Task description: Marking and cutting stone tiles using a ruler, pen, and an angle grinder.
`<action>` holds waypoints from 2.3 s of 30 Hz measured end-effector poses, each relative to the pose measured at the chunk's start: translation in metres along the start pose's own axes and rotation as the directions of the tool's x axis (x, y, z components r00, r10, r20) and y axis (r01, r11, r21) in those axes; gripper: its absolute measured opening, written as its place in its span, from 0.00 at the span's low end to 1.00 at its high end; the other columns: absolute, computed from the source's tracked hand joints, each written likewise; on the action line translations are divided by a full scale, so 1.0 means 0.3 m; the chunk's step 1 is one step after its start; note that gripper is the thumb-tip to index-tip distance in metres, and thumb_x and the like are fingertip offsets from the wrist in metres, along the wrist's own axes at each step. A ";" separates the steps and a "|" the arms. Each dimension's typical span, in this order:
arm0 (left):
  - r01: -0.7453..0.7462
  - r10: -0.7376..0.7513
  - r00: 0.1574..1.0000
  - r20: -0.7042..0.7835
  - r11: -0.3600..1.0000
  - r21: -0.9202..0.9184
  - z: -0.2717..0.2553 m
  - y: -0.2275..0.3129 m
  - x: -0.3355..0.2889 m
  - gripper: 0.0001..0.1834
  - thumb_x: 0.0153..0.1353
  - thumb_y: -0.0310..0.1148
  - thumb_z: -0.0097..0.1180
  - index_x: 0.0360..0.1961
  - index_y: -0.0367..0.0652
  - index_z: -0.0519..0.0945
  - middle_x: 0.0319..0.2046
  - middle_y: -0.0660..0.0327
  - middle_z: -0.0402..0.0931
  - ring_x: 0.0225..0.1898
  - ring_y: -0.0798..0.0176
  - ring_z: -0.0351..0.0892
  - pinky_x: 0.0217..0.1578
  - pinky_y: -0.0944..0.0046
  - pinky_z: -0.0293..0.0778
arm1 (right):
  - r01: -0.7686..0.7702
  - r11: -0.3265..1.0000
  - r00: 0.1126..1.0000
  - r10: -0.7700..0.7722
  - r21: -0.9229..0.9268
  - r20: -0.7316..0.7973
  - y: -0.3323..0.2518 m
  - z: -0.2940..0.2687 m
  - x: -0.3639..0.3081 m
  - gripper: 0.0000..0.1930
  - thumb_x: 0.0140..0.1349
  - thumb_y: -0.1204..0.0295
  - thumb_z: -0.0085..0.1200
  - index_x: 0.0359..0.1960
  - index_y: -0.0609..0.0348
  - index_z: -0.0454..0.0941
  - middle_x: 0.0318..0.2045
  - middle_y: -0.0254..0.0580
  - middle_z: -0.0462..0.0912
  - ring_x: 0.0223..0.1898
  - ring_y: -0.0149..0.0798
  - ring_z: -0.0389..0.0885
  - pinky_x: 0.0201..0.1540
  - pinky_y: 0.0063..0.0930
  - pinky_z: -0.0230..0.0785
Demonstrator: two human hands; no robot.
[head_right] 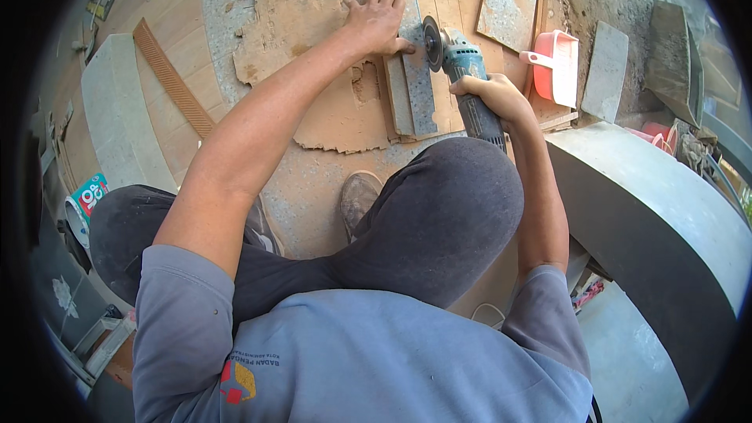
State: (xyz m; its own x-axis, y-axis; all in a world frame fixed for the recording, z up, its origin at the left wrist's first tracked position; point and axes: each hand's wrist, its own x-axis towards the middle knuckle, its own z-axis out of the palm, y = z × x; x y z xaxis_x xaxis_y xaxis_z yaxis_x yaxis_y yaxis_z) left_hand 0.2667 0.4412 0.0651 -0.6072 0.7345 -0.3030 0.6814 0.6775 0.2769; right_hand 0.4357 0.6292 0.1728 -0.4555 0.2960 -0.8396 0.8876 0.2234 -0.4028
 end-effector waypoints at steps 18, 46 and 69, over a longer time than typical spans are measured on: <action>-0.012 0.012 1.000 -0.011 1.000 -0.016 -0.012 0.000 -0.006 0.66 0.53 0.69 0.72 0.80 0.36 0.56 0.83 0.43 0.42 0.81 0.36 0.49 0.63 0.07 0.60 | 0.112 0.994 0.994 -0.111 0.019 -0.019 -0.145 -0.033 0.129 0.26 0.54 0.56 0.71 0.39 0.72 0.82 0.28 0.46 0.83 0.21 0.36 0.83 0.22 0.29 0.76; -0.033 0.039 0.999 0.035 0.986 -0.166 -0.074 -0.067 0.040 0.49 0.55 0.56 0.76 0.72 0.43 0.68 0.79 0.48 0.57 0.77 0.41 0.59 0.67 0.20 0.60 | 0.161 0.983 0.986 -0.157 0.089 -0.049 -0.368 -0.100 0.288 0.26 0.54 0.56 0.72 0.40 0.71 0.82 0.28 0.43 0.83 0.20 0.33 0.80 0.22 0.28 0.75; 0.076 -0.068 0.986 0.155 0.996 -0.049 -0.144 -0.044 0.119 0.66 0.49 0.56 0.80 0.81 0.37 0.57 0.84 0.48 0.42 0.82 0.37 0.47 0.68 0.09 0.52 | 0.094 0.994 0.996 -0.094 0.060 0.000 -0.346 -0.089 0.289 0.28 0.51 0.57 0.73 0.41 0.73 0.83 0.29 0.44 0.83 0.21 0.34 0.81 0.22 0.30 0.76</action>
State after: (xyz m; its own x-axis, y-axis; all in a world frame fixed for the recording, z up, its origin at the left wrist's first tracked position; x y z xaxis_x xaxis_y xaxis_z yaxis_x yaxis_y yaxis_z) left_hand 0.2184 0.4601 0.0901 -0.5813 0.6721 -0.4587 0.6122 0.7326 0.2976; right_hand 0.3024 0.6564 0.1516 -0.5367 0.2734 -0.7982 0.8436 0.1938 -0.5008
